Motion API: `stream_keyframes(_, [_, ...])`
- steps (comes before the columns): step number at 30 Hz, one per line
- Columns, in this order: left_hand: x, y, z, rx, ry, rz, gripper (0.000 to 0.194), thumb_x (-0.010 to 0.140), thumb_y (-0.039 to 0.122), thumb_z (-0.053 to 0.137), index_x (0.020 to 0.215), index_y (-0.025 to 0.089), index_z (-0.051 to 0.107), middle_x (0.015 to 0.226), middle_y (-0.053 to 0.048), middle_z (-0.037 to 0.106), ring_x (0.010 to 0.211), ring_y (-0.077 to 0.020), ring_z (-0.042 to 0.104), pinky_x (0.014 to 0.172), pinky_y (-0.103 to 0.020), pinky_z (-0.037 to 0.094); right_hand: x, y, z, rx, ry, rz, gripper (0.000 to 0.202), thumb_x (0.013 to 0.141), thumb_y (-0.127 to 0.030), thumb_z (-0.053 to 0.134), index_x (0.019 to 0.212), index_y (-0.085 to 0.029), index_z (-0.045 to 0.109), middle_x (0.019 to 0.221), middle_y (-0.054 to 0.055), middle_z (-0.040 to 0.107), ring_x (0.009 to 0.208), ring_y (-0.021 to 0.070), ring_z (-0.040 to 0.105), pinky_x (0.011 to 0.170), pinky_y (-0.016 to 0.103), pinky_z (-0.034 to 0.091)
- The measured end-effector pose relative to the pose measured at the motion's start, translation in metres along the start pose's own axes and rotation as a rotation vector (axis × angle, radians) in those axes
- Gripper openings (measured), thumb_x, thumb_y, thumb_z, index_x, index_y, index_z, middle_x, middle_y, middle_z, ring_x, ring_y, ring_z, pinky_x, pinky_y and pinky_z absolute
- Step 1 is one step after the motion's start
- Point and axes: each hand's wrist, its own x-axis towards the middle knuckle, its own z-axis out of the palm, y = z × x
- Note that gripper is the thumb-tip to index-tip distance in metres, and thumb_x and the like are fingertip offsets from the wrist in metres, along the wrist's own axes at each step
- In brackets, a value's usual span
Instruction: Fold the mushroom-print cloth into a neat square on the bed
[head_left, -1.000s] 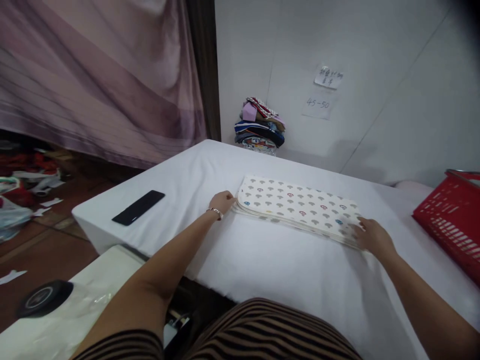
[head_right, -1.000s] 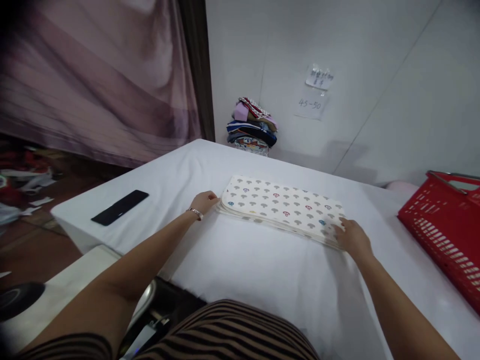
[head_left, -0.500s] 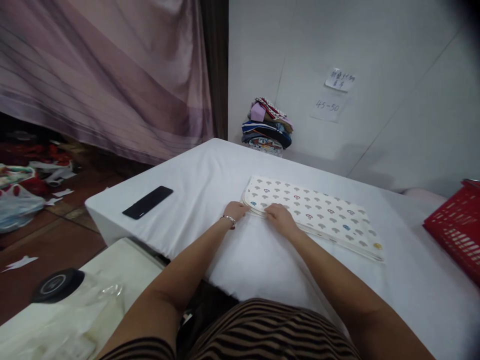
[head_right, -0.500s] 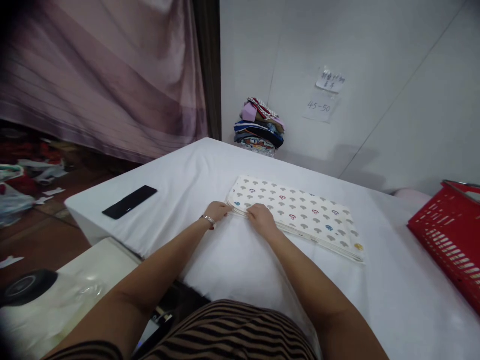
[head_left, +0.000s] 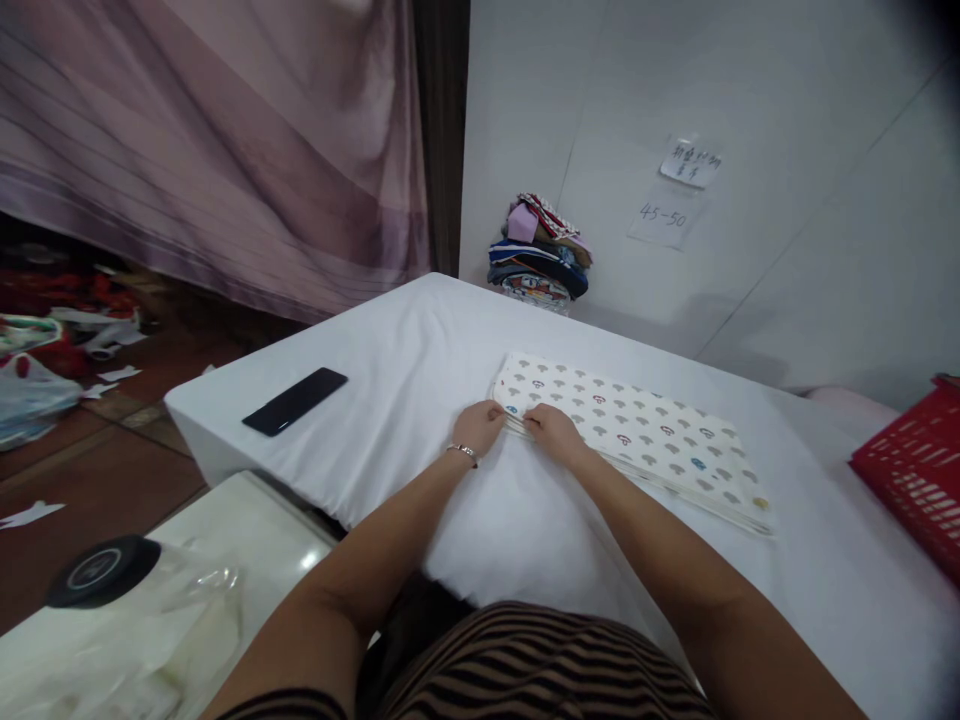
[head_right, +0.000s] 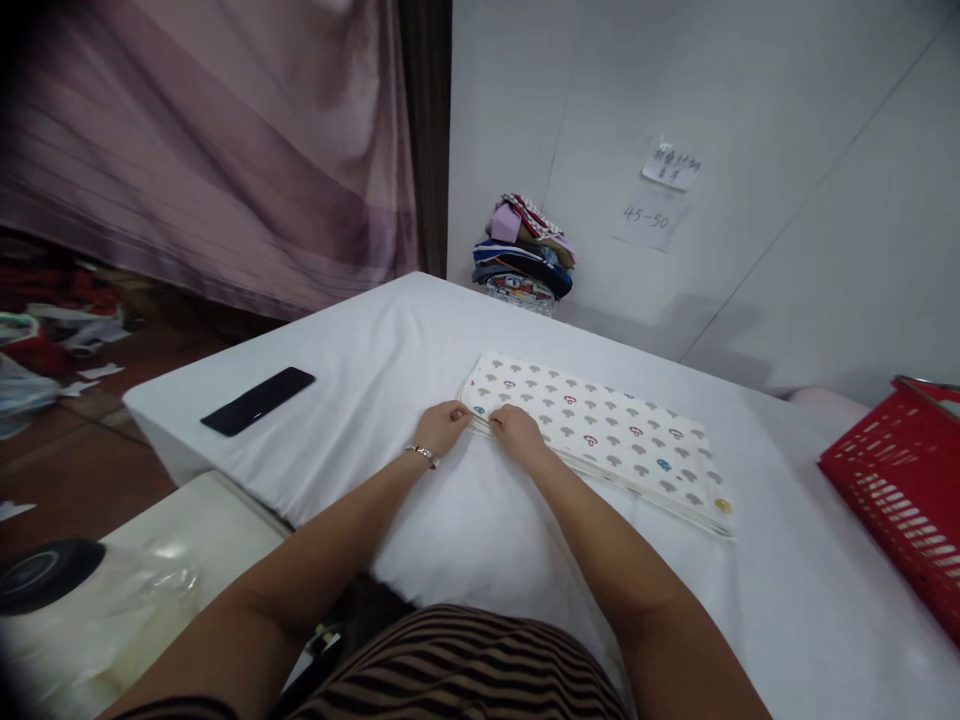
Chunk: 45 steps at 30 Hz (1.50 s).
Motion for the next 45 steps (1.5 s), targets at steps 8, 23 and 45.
stream_keyframes(8, [-0.001,0.008,0.001,0.267,-0.124,0.192,0.03,0.084,0.024,0.041,0.1,0.03,0.066,0.103,0.0,0.066,0.093,-0.0178,0.058,0.075,-0.027,0.041,0.002,0.002,0.003,-0.026,0.001,-0.003,0.025,0.089,-0.021,0.041,0.096,-0.02,0.065,0.095,0.004,0.062,0.09,0.0156,0.054,0.077,0.024,0.037])
stream_keyframes(23, [0.002,0.011,-0.008,0.465,-0.215,0.332,0.031,0.089,0.027,0.035,0.101,0.027,0.063,0.101,-0.003,0.067,0.09,-0.0186,0.061,0.071,-0.027,0.042,-0.001,-0.003,0.002,-0.036,0.019,0.017,0.024,0.089,-0.022,0.041,0.095,-0.021,0.064,0.096,0.004,0.061,0.092,0.0157,0.052,0.072,0.024,0.037])
stream_keyframes(45, [0.001,-0.013,-0.005,0.126,0.034,0.305,0.028,0.081,0.021,0.046,0.107,0.023,0.058,0.095,0.001,0.063,0.082,-0.0125,0.059,0.07,-0.023,0.042,-0.002,-0.005,0.016,-0.207,0.059,-0.147,0.026,0.092,-0.021,0.039,0.103,-0.018,0.062,0.094,0.007,0.06,0.09,0.0178,0.05,0.078,0.028,0.037])
